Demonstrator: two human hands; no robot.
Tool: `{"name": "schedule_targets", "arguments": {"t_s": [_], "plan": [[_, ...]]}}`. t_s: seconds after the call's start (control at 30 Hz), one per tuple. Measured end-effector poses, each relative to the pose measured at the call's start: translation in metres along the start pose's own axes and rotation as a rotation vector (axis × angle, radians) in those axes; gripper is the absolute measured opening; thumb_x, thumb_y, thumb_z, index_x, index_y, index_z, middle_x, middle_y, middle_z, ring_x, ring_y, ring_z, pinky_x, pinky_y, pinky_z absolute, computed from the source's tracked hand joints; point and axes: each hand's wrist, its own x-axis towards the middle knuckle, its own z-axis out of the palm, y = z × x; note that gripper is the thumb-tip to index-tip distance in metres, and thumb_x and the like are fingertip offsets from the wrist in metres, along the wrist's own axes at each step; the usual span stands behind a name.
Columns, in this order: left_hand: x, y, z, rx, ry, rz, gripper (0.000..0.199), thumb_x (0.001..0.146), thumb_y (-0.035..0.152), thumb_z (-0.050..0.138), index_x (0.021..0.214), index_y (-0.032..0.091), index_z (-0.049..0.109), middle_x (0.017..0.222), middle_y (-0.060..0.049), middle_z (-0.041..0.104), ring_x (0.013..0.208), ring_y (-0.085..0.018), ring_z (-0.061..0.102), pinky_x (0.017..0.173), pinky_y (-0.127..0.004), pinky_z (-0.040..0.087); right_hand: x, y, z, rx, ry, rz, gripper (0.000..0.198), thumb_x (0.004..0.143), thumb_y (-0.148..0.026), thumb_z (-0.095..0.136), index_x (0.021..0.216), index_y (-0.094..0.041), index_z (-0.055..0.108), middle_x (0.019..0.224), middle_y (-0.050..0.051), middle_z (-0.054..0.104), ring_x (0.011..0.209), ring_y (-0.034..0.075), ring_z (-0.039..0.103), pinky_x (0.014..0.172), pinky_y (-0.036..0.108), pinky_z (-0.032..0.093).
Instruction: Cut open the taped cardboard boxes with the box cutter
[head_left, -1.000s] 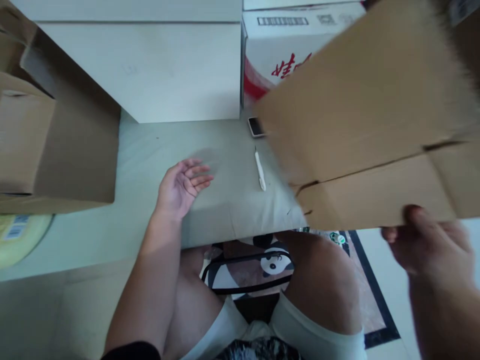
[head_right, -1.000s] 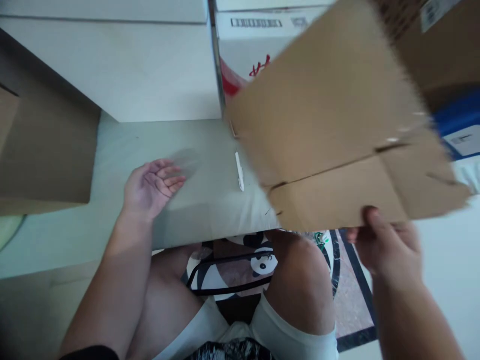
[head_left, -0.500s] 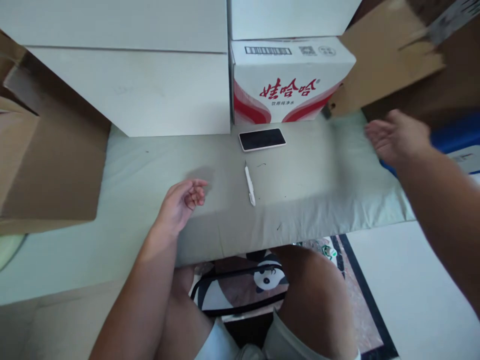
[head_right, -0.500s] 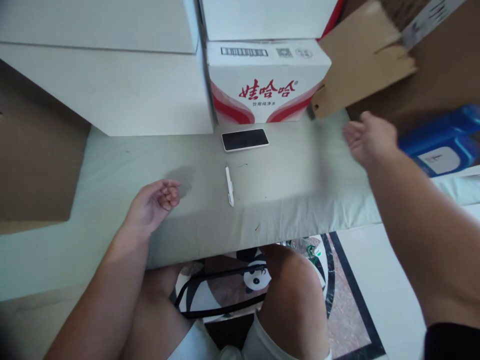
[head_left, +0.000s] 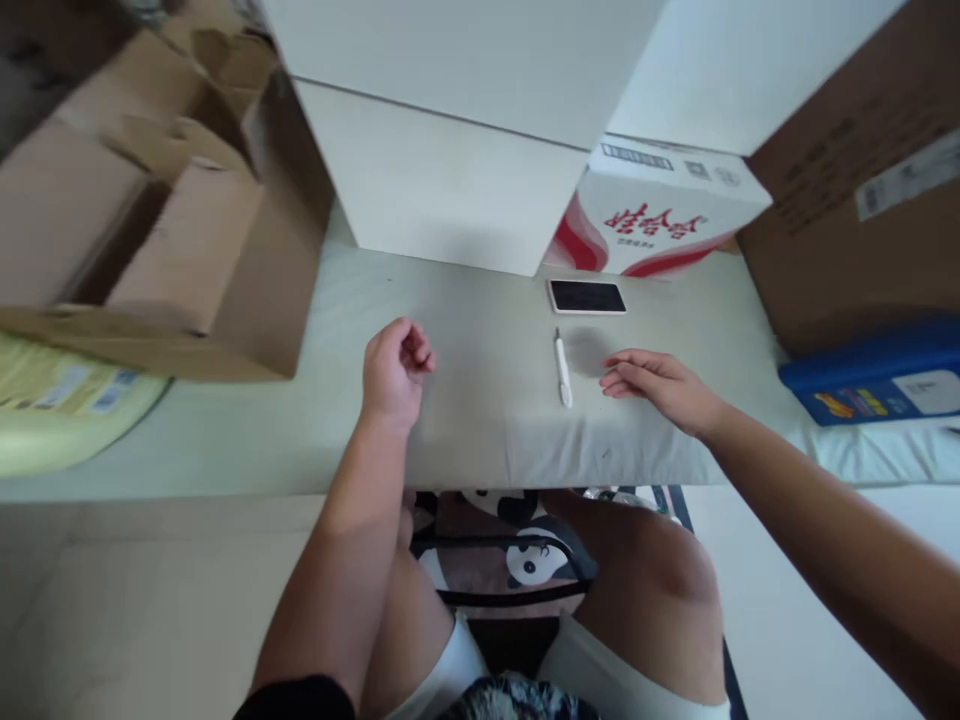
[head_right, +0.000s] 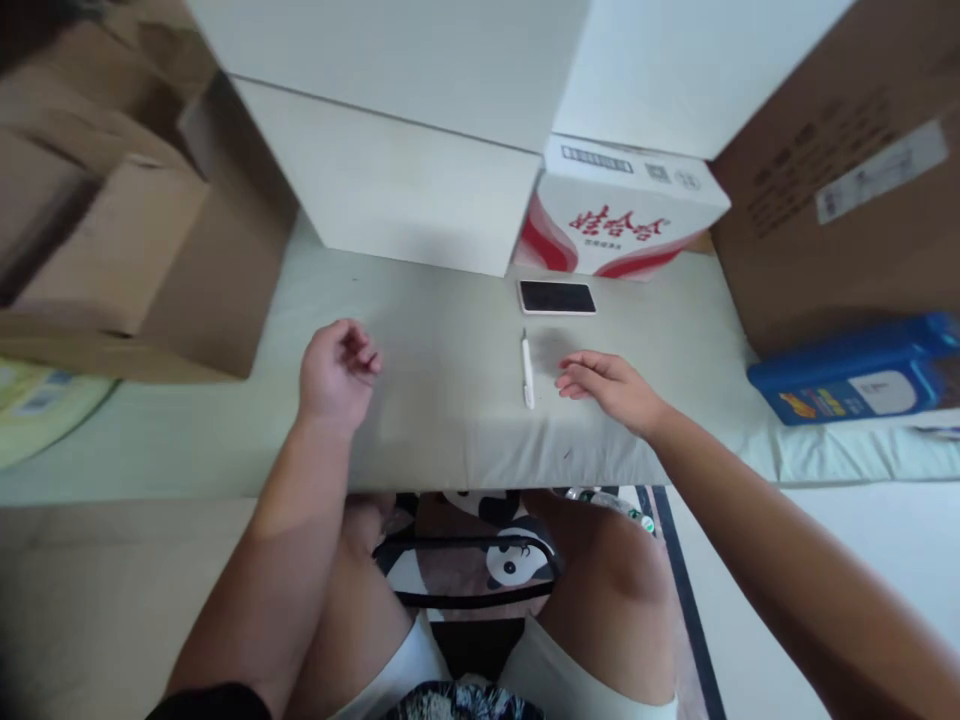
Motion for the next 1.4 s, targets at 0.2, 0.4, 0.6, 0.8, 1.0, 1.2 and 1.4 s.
{"name": "schedule_targets", "arguments": {"t_s": [0.2,0.4,0.6,0.8,1.0,1.2,1.4], "plan": [[-0.013,0.056,-0.034,0.078,0.322,0.606,0.036,0.089,0.020,0.050,0.055,0.023,0.038,0.056,0.004,0.031,0.049,-0.011,0.033,0.051,-0.026,0.031,0.030,-0.078,0.144,-0.385,-0.199,-0.373,0.033,0.088,-0.039,0.071,0.117,-0.023,0.068,0.079,0.001,0.076,0.076,0.020,0.073,0.074,0.036,0.058],[-0.035,0.099,-0.054,0.003,0.542,0.934,0.037,0.091,0.007,0.031,0.056,0.021,0.036,0.054,0.003,0.024,0.046,-0.010,0.025,0.050,-0.027,0.023,0.039,-0.153,0.295,-0.655,-0.411,-0.806,0.061,0.094,-0.019,0.054,0.154,-0.026,0.045,0.121,0.002,0.077,0.109,0.019,0.075,0.102,0.040,0.060],[-0.034,0.114,-0.062,-0.096,0.652,1.006,0.039,0.092,0.007,0.026,0.056,0.021,0.033,0.052,0.004,0.021,0.044,-0.009,0.024,0.049,-0.023,0.022,0.050,-0.207,0.369,-1.141,-0.482,-1.223,0.070,0.096,-0.050,0.056,0.158,-0.019,0.042,0.166,0.006,0.047,0.169,0.038,0.018,0.128,0.069,0.013],[-0.023,0.111,-0.071,-0.178,0.633,1.144,0.036,0.090,0.014,0.033,0.056,0.021,0.036,0.052,0.005,0.016,0.043,-0.008,0.018,0.045,-0.021,0.016,0.068,-0.208,0.356,-1.182,-0.414,-1.232,0.034,0.094,-0.035,0.078,0.119,-0.014,0.069,0.116,0.006,0.075,0.131,0.030,0.061,0.126,0.058,0.032],[-0.019,0.111,-0.071,-0.203,0.631,1.264,0.034,0.098,0.018,0.031,0.065,0.023,0.038,0.060,0.007,0.015,0.049,-0.008,0.019,0.054,-0.021,0.022,0.053,-0.155,0.259,-1.004,-0.225,-1.287,0.021,0.101,-0.033,0.065,0.084,-0.022,0.072,0.094,0.004,0.073,0.126,0.032,0.065,0.115,0.062,0.038],[0.002,0.067,-0.070,0.129,0.469,0.867,0.011,0.090,0.022,0.055,0.089,0.017,0.064,0.090,-0.004,0.063,0.090,-0.016,0.061,0.079,-0.029,0.044,-0.015,-0.079,0.125,-0.677,-0.058,-1.338,0.020,0.101,-0.044,0.066,0.100,-0.032,0.081,0.150,0.003,0.067,0.161,0.031,0.040,0.132,0.055,0.032],[0.005,0.015,-0.039,0.359,-0.006,0.627,0.035,0.101,0.050,0.054,0.101,0.019,0.071,0.097,-0.005,0.071,0.102,-0.024,0.068,0.100,-0.039,0.052,-0.027,0.004,0.079,-0.388,0.007,-1.092,0.018,0.093,-0.046,0.076,0.104,-0.034,0.081,0.177,-0.010,0.036,0.166,0.035,0.032,0.139,0.060,0.023]]}}
